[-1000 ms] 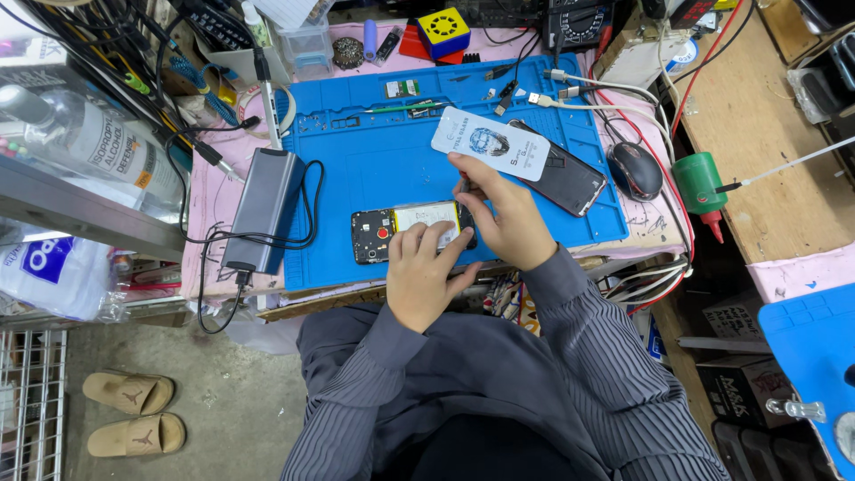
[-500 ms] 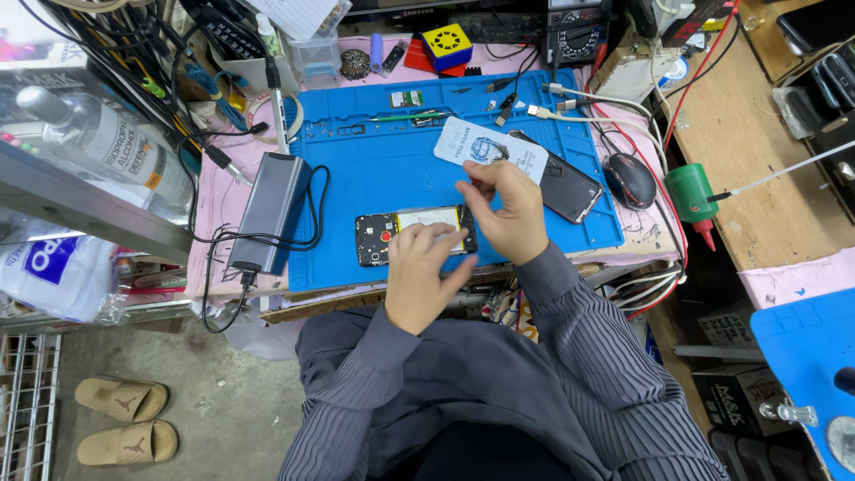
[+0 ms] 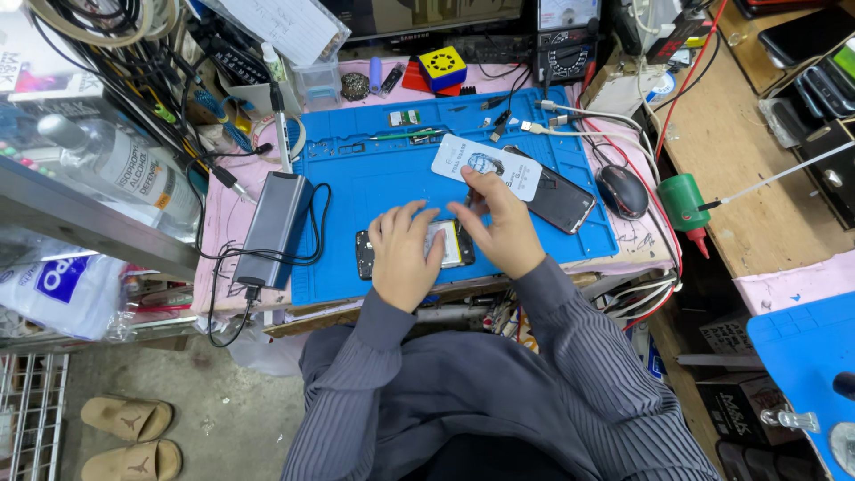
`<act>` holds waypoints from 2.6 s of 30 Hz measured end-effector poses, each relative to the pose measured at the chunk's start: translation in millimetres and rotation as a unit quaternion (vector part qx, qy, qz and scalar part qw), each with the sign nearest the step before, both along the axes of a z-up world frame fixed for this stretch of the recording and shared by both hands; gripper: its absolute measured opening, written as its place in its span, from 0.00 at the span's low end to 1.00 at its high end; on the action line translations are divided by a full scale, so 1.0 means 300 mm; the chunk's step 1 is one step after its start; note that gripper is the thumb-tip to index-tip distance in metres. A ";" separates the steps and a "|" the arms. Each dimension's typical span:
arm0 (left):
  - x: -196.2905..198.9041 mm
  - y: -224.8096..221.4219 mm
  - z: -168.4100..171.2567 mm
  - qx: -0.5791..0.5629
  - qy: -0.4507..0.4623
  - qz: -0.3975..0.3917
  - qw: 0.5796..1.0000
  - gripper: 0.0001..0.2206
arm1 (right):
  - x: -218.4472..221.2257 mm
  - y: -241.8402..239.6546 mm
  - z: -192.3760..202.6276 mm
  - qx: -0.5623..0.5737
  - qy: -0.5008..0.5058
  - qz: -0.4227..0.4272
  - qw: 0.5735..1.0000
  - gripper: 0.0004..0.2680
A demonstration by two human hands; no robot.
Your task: The person uses a screwdriver and a pry tool to remove screws and a battery from a mobile phone on a workbench.
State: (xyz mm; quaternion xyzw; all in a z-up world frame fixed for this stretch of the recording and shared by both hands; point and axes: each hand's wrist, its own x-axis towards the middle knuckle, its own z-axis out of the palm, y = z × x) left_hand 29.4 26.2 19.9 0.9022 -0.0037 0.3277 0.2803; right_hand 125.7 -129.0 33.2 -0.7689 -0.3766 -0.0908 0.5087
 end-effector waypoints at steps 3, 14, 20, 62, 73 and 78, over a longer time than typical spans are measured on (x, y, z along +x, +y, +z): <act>-0.005 0.000 -0.027 -0.036 -0.023 0.011 0.999 0.16 | 0.008 -0.037 -0.010 0.082 0.017 0.142 0.986 0.17; 0.074 0.204 -0.005 -0.098 0.085 -0.006 0.992 0.09 | -0.005 -0.010 0.038 0.032 0.041 0.127 0.991 0.18; 0.163 0.215 -0.009 -0.071 0.164 -0.054 0.982 0.07 | -0.046 0.023 0.026 -0.075 0.090 -0.116 0.986 0.19; 0.185 0.173 -0.007 -0.131 -0.003 -0.087 0.988 0.04 | -0.032 -0.001 -0.030 0.042 0.013 -0.014 0.999 0.17; 0.059 0.146 0.010 -0.348 0.108 -0.158 0.918 0.06 | -0.034 -0.040 -0.061 0.097 0.089 0.025 0.991 0.24; 0.047 0.139 -0.072 -0.562 0.134 -0.238 0.781 0.06 | -0.062 -0.030 -0.066 0.286 0.182 0.013 0.941 0.25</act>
